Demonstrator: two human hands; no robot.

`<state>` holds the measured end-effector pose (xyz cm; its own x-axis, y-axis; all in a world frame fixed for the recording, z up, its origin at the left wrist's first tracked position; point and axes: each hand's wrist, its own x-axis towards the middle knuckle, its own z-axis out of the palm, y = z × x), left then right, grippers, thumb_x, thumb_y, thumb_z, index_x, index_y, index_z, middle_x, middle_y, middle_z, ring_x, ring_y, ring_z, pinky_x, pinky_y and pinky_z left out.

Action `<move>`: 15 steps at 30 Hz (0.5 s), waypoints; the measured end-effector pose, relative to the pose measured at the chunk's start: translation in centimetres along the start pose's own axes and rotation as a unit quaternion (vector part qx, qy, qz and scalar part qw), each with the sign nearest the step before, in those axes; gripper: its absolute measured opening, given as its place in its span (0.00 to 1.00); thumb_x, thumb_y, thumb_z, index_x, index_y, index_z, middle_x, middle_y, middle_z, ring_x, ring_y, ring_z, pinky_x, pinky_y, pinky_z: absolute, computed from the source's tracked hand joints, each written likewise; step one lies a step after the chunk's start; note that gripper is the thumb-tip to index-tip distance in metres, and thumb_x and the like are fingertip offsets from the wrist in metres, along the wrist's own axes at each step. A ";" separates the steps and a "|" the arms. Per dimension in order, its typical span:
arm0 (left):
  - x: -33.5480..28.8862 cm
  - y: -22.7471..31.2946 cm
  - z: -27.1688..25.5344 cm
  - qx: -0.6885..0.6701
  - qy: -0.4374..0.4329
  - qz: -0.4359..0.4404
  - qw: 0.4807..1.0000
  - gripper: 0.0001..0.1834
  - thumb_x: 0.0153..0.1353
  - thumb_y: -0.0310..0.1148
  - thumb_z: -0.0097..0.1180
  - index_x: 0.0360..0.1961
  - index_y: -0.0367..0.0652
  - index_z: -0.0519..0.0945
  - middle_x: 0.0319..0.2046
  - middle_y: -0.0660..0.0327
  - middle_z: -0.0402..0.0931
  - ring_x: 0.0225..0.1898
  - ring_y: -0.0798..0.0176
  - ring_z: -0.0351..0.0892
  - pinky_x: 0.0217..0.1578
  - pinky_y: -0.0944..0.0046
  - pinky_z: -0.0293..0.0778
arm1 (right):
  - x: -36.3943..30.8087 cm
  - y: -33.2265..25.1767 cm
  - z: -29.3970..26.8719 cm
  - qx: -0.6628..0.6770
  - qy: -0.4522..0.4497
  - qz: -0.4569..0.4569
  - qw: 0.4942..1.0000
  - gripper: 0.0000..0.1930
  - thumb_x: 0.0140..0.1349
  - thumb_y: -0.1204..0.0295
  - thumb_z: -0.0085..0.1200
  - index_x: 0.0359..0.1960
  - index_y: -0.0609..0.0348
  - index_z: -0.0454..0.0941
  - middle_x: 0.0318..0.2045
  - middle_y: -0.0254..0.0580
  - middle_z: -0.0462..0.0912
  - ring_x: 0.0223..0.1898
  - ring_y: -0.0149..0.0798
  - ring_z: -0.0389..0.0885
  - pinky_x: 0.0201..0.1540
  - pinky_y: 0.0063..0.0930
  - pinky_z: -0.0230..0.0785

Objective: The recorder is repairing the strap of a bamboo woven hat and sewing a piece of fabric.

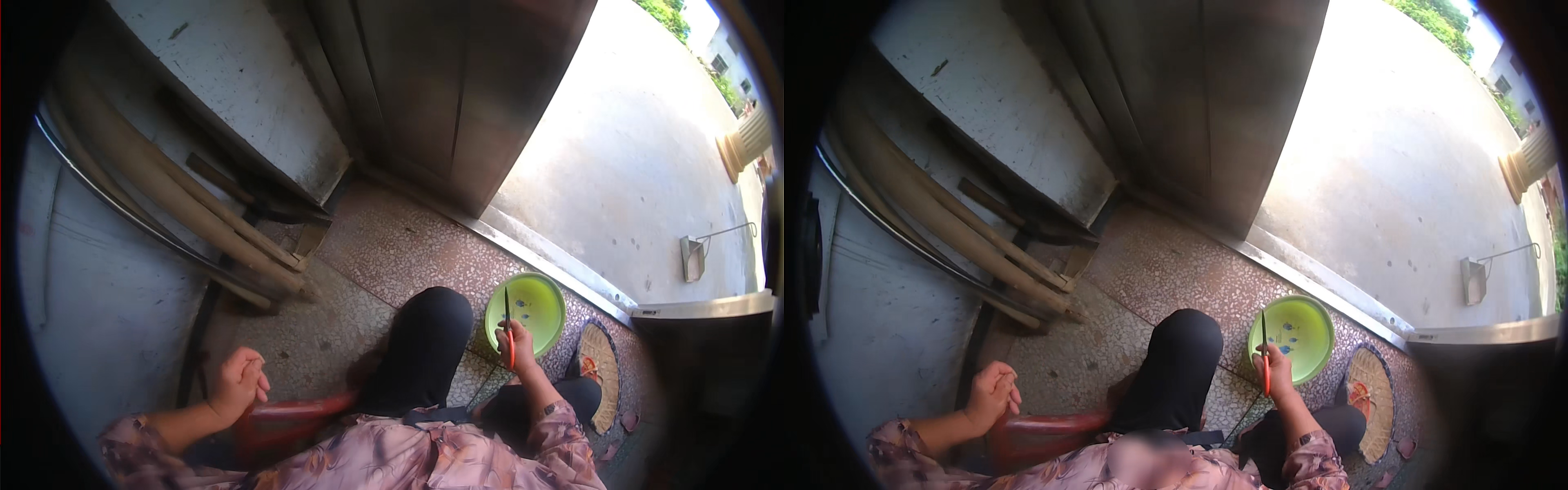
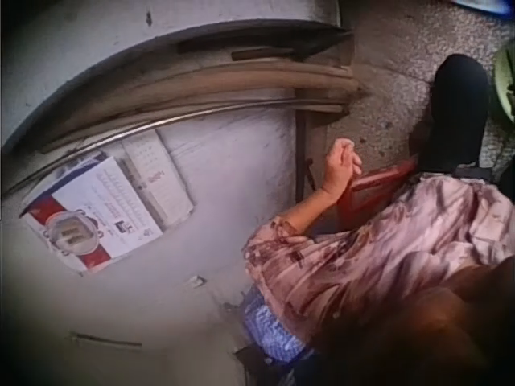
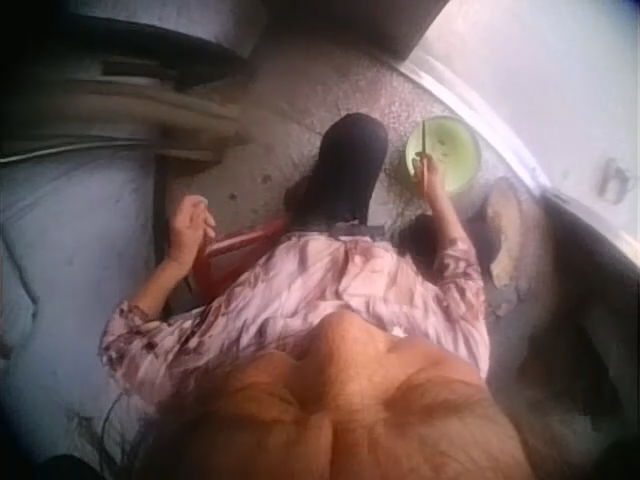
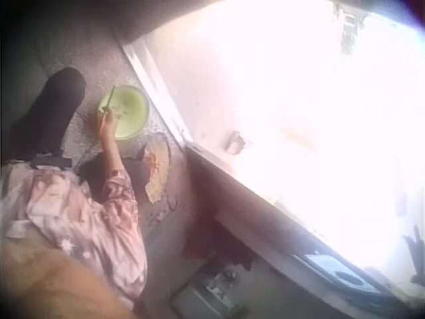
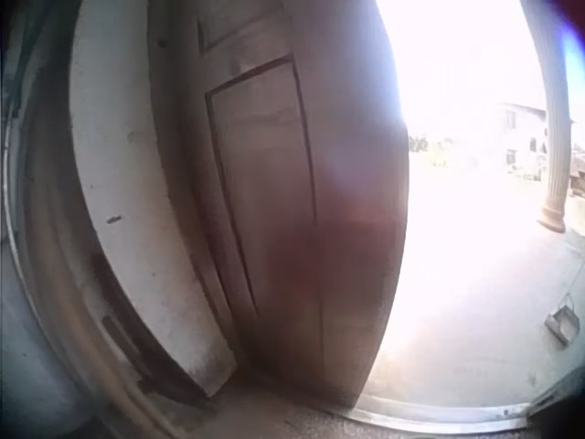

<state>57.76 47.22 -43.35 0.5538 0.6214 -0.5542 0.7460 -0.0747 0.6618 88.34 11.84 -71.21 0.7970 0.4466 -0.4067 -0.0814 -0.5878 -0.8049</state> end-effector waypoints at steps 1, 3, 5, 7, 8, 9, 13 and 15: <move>-0.2 -0.2 0.1 -0.002 0.032 -0.008 0.999 0.04 0.66 0.27 0.43 0.37 0.38 0.70 0.17 0.60 0.73 0.14 0.71 0.71 0.16 0.71 0.69 | -0.1 -0.7 0.7 -0.016 0.000 0.022 1.000 0.08 0.57 0.74 0.57 0.36 0.61 0.75 0.18 0.28 0.72 0.18 0.21 0.65 0.21 0.18 0.61; -0.3 -0.1 0.5 0.034 0.070 -0.023 0.997 0.04 0.66 0.27 0.43 0.37 0.38 0.69 0.17 0.60 0.73 0.13 0.71 0.70 0.16 0.71 0.68 | 0.7 -0.9 2.6 0.038 -0.054 -0.088 0.994 0.07 0.56 0.75 0.57 0.36 0.60 0.75 0.18 0.28 0.72 0.20 0.22 0.66 0.23 0.19 0.61; -0.4 0.2 0.9 0.070 0.108 -0.039 0.991 0.04 0.66 0.27 0.43 0.37 0.38 0.69 0.17 0.59 0.73 0.13 0.71 0.70 0.16 0.71 0.68 | 0.9 -2.0 2.6 0.056 -0.118 -0.052 0.990 0.08 0.56 0.75 0.57 0.36 0.61 0.75 0.19 0.32 0.75 0.20 0.23 0.67 0.23 0.20 0.62; -0.8 0.7 0.9 0.094 0.121 -0.057 0.986 0.03 0.66 0.27 0.43 0.37 0.40 0.69 0.16 0.60 0.72 0.13 0.71 0.69 0.16 0.69 0.68 | 1.7 -1.6 2.2 -0.043 -0.170 -0.061 0.983 0.10 0.57 0.72 0.58 0.37 0.64 0.74 0.20 0.37 0.77 0.20 0.24 0.70 0.23 0.22 0.64; -0.6 0.5 1.2 0.091 0.124 -0.064 0.986 0.03 0.66 0.27 0.43 0.37 0.40 0.69 0.16 0.60 0.72 0.13 0.71 0.69 0.16 0.69 0.68 | 1.9 -0.7 2.2 -0.060 -0.182 -0.041 0.981 0.12 0.57 0.71 0.58 0.38 0.65 0.74 0.19 0.39 0.78 0.20 0.26 0.71 0.23 0.23 0.65; -0.3 0.5 1.3 0.101 0.120 -0.088 0.984 0.03 0.65 0.27 0.43 0.36 0.41 0.70 0.16 0.61 0.72 0.14 0.71 0.70 0.16 0.69 0.68 | 2.1 0.3 2.3 -0.077 -0.189 -0.023 0.979 0.14 0.57 0.69 0.58 0.40 0.66 0.74 0.19 0.41 0.78 0.20 0.27 0.72 0.23 0.24 0.65; 0.6 -0.1 1.3 0.122 0.118 -0.096 0.981 0.05 0.66 0.29 0.43 0.34 0.42 0.71 0.15 0.62 0.71 0.15 0.72 0.71 0.18 0.67 0.68 | 1.1 1.6 1.2 -0.144 -0.190 0.055 0.970 0.19 0.54 0.60 0.56 0.44 0.56 0.75 0.28 0.54 0.81 0.34 0.56 0.81 0.38 0.45 0.72; 0.3 -1.8 1.0 0.124 0.114 -0.073 0.983 0.05 0.65 0.30 0.44 0.33 0.42 0.71 0.16 0.60 0.72 0.16 0.67 0.73 0.18 0.63 0.69 | -0.4 0.0 -0.6 -0.222 -0.178 0.051 0.957 0.16 0.55 0.62 0.53 0.43 0.54 0.75 0.29 0.57 0.81 0.35 0.58 0.80 0.39 0.47 0.71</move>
<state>56.96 46.73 -45.20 0.3575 0.7966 -0.4874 0.8941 -0.1413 0.4249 88.37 11.25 -70.72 0.5372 0.5267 -0.6588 0.1766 -0.8340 -0.5227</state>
